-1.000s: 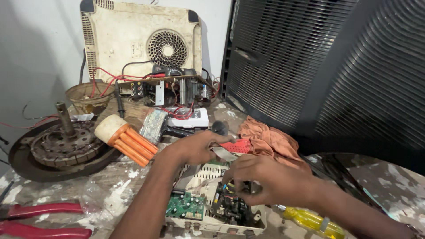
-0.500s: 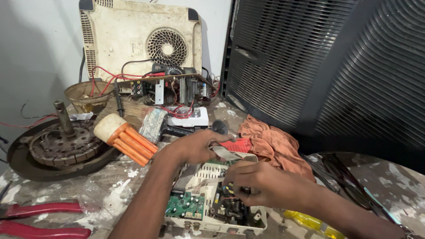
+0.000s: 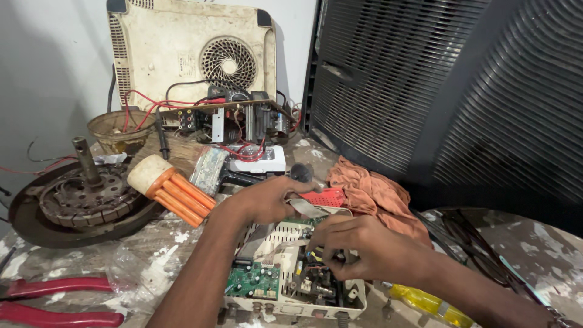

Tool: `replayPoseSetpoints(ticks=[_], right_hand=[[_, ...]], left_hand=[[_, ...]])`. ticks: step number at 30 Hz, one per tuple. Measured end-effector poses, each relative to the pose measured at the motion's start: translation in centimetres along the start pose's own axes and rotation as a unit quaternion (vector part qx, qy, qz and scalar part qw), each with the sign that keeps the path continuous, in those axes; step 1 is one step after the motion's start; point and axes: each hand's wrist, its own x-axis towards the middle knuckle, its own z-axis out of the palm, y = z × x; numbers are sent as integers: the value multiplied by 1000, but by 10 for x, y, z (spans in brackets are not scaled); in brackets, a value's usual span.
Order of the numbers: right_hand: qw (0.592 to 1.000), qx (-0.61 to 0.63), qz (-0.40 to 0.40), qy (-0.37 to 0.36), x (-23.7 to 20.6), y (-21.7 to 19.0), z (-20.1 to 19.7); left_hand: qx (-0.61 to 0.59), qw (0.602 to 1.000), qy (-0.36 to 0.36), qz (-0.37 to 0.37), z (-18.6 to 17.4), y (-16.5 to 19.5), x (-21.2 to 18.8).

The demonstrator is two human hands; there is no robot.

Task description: The person repairs an electronic device on a cluttered workbench. They open the plastic casing, remove the front panel, and work on the internal circuit board and components by hand, repositioning parts and the case, then use a screwdriver on the unit near the end.

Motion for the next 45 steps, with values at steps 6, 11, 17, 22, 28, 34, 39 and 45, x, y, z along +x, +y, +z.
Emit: replayPoseSetpoints(ticks=[6,11,17,22,28,34,39,45], right_hand=[[999,-40,-19,1,-2,-12,-3],[988,-147,-36,12,-4,-22,0],[994,-99,-30,45,-2,-20,-1],[996,-75,15,46,1,-19,-2],[996,-79,21,25,3,-18,-6],[997,-80,4,21,1,-18,-9],[999,-47,10,14,2,-18,-7],[997,-74,-3,34,1,-23,-4]], left_hand=[[0,1000,-5,-6,-2,3,0],[-6,1000,-1,-1,-1,3,0],[-8,1000,-2,-10,-1,2,-1],[-14,1000,0,6,0,-2,1],[8,1000,7,14,0,-4,2],[6,1000,-8,-16,-1,-2,2],[5,1000,0,20,-1,-2,2],[21,1000,-4,-4,-1,-3,2]])
